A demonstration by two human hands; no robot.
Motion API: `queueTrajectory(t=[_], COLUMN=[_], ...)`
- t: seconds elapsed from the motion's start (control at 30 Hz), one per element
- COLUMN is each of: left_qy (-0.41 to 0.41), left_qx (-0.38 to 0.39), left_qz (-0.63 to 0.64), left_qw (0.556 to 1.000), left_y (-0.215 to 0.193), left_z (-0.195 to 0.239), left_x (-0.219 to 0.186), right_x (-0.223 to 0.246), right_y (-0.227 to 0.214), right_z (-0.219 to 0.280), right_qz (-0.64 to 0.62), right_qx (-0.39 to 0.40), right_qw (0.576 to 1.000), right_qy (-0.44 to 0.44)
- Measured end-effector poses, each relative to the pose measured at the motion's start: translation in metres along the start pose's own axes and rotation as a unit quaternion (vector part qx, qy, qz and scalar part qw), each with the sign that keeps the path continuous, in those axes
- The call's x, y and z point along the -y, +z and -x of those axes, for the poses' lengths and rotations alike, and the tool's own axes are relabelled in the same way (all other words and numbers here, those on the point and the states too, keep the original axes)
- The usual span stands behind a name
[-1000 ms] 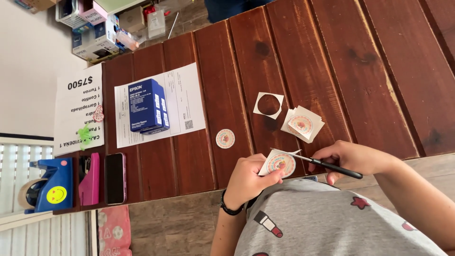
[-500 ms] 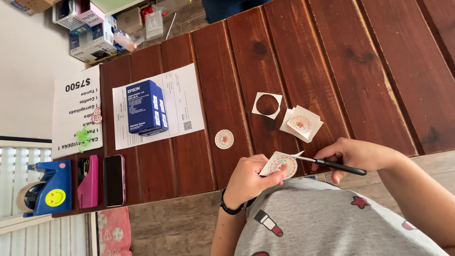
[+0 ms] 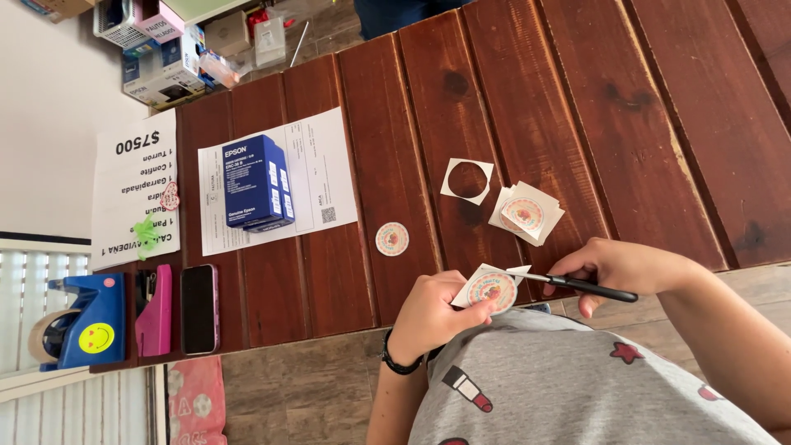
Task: The person uses scissors to cut circular stickers from a sheet of paper. They hold the paper in one hand and carefully cut around the circular designs, placing the cut pieces on the table.
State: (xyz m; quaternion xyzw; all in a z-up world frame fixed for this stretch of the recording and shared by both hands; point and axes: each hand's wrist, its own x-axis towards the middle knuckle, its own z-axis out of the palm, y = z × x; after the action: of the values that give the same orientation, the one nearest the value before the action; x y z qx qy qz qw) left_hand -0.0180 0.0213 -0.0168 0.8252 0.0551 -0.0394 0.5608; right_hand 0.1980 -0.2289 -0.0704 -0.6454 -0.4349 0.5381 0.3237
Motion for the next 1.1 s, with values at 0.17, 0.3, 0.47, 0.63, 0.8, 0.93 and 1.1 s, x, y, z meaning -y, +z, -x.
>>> queueTrajectory(t=[0.17,0.3,0.47,0.63,0.8,0.93,1.1], left_qy=[0.010,0.063,0.101,0.102,0.163,0.181,0.221], left_qx=[-0.063,-0.134,-0.239,-0.315,-0.365,-0.380,-0.368], left_qz=[0.054,0.135,0.244,0.211,0.076,0.052,0.017], left_qw=[0.996,0.980,0.935,0.920,0.913,0.906,0.903], left_y=[0.006,0.024,0.034,0.027,0.013,0.016,0.011], left_z=[0.003,0.001,-0.007,0.002,0.009,0.011,0.011], left_x=[0.004,0.012,-0.006,-0.009,-0.017,-0.001,-0.008], right_x=[0.015,-0.003,-0.008,0.012,0.026,0.025,0.033], right_y=[0.015,0.045,0.082,0.098,0.106,0.110,0.114], right_z=[-0.003,-0.016,-0.037,-0.047,-0.061,-0.069,-0.071], right_qz=[-0.058,-0.030,-0.130,-0.186,-0.211,-0.218,-0.222], right_qx=[-0.034,-0.169,-0.225,-0.187,-0.171,-0.188,-0.211], right_qw=[0.995,0.983,0.959,0.947,0.933,0.929,0.921], right_qy=[-0.075,-0.069,-0.114,-0.185,-0.234,-0.231,-0.242])
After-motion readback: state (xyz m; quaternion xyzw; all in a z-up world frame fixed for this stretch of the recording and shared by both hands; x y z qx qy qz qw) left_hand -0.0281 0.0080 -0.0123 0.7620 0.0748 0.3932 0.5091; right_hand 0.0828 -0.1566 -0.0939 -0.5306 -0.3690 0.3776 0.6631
